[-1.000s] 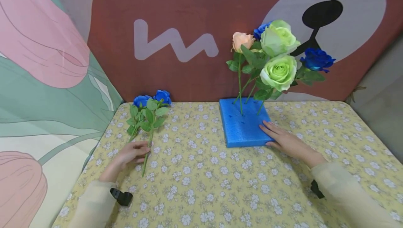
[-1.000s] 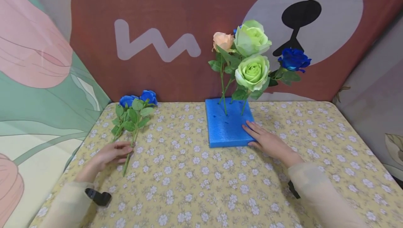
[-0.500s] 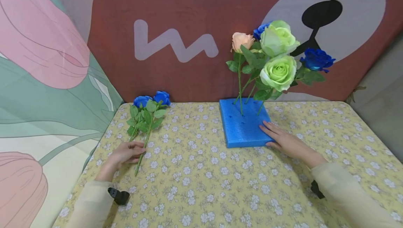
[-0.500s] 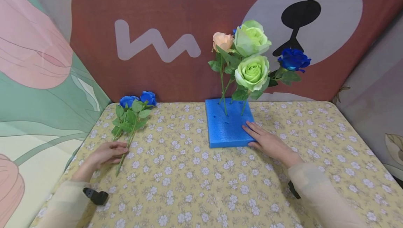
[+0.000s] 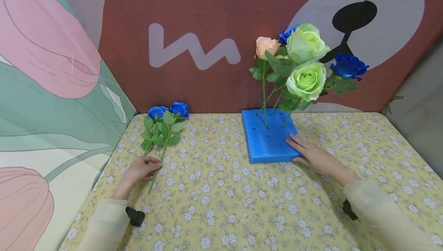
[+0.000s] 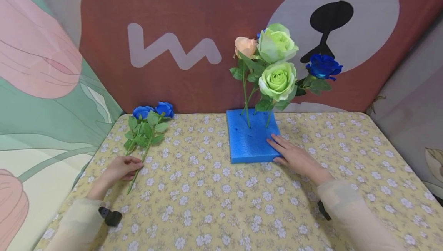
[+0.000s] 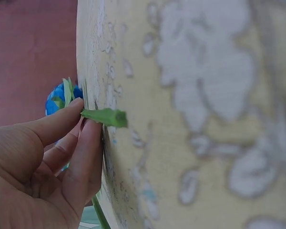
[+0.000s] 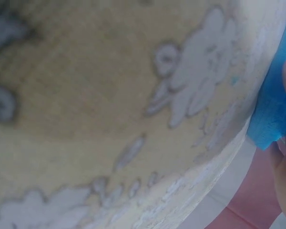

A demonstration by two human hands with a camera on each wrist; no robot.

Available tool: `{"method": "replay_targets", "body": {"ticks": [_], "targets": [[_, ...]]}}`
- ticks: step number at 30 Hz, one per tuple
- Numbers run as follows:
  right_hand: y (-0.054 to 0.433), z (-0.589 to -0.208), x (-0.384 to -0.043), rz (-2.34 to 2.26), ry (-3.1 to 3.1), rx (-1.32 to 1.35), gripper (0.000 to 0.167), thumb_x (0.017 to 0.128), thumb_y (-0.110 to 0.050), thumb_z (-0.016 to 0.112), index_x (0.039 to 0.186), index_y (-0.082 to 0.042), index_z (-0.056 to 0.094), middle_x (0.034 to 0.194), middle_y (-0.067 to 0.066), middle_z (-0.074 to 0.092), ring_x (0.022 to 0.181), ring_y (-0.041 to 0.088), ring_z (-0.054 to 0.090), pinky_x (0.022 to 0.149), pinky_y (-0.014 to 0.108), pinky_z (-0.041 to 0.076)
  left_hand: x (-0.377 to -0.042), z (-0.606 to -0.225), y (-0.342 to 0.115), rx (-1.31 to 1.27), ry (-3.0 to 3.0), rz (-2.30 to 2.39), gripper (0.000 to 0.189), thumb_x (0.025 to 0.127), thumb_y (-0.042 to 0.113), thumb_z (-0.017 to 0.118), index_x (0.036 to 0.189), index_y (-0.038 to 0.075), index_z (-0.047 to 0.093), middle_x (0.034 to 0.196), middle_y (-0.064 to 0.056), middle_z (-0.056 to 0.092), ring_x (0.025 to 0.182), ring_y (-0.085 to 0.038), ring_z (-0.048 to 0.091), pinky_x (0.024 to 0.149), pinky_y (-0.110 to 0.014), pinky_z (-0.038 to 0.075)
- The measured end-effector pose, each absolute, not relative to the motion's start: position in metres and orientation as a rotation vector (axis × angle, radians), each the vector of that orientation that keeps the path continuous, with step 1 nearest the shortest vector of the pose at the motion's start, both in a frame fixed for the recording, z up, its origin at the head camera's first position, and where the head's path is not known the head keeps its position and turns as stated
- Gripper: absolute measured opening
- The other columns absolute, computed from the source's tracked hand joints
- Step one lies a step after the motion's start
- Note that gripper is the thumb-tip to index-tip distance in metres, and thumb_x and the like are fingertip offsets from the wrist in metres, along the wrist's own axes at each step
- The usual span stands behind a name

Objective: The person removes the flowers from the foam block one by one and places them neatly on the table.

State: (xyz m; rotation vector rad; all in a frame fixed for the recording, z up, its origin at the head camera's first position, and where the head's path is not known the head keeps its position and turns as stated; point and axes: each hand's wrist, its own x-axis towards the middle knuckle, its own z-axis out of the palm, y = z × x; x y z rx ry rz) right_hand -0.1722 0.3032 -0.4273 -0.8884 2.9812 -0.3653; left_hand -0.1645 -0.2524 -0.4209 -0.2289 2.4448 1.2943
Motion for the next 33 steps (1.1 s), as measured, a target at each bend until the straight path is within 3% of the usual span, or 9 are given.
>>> {"method": "replay_targets", "body": {"ticks": [12,19,25,30,33], "targets": [[0.302,-0.426,-0.173,-0.268,3.063,-1.05,0.074,0.084,-0.022,0.072,0.147,-0.008,0.037,0.15,0.024,0.035,0.13,0.047,0.041,0.098,0.055,0.047,-0.166,-0.419,-0.256,-0.255,2.384,1.383,0.044,0.097,0.02,0.056,0.13,-0.009,0.047,0.081,-0.001,0.058,0.066,-0.009,0.053,0.06,-0.023,0.054],[0.301,-0.425,-0.174,-0.271,3.06,-1.025,0.071,0.088,-0.028,0.069,0.148,-0.011,0.035,0.15,0.024,0.034,0.131,0.049,0.039,0.101,0.059,0.044,-0.171,-0.408,-0.252,-0.256,2.521,1.357,0.047,0.098,0.024,0.055,0.133,-0.007,0.048,0.102,-0.013,0.067,0.075,-0.008,0.062,0.068,-0.027,0.058],[0.294,-0.425,-0.178,-0.227,3.058,-1.084,0.071,0.088,-0.031,0.068,0.147,-0.007,0.037,0.15,0.026,0.033,0.135,0.048,0.033,0.105,0.061,0.038,-0.176,-0.402,-0.234,-0.276,2.497,1.483,0.044,0.098,0.02,0.055,0.135,-0.003,0.048,0.12,-0.021,0.061,0.08,-0.006,0.064,0.074,-0.025,0.059],[0.291,-0.425,-0.179,-0.231,3.014,-1.043,0.072,0.089,-0.033,0.066,0.149,-0.009,0.033,0.154,0.024,0.027,0.14,0.046,0.026,0.107,0.062,0.035,-0.179,-0.395,-0.208,-0.232,2.431,1.598,0.044,0.097,0.016,0.055,0.135,-0.004,0.048,0.123,-0.022,0.059,0.084,-0.006,0.065,0.08,-0.027,0.06],[0.292,-0.425,-0.179,-0.263,2.988,-1.0,0.072,0.091,-0.034,0.064,0.15,-0.011,0.03,0.156,0.023,0.024,0.141,0.046,0.023,0.103,0.061,0.041,-0.184,-0.394,-0.19,-0.199,2.381,1.645,0.043,0.097,0.016,0.056,0.135,-0.003,0.049,0.12,-0.02,0.06,0.088,-0.01,0.065,0.083,-0.03,0.059]]}}
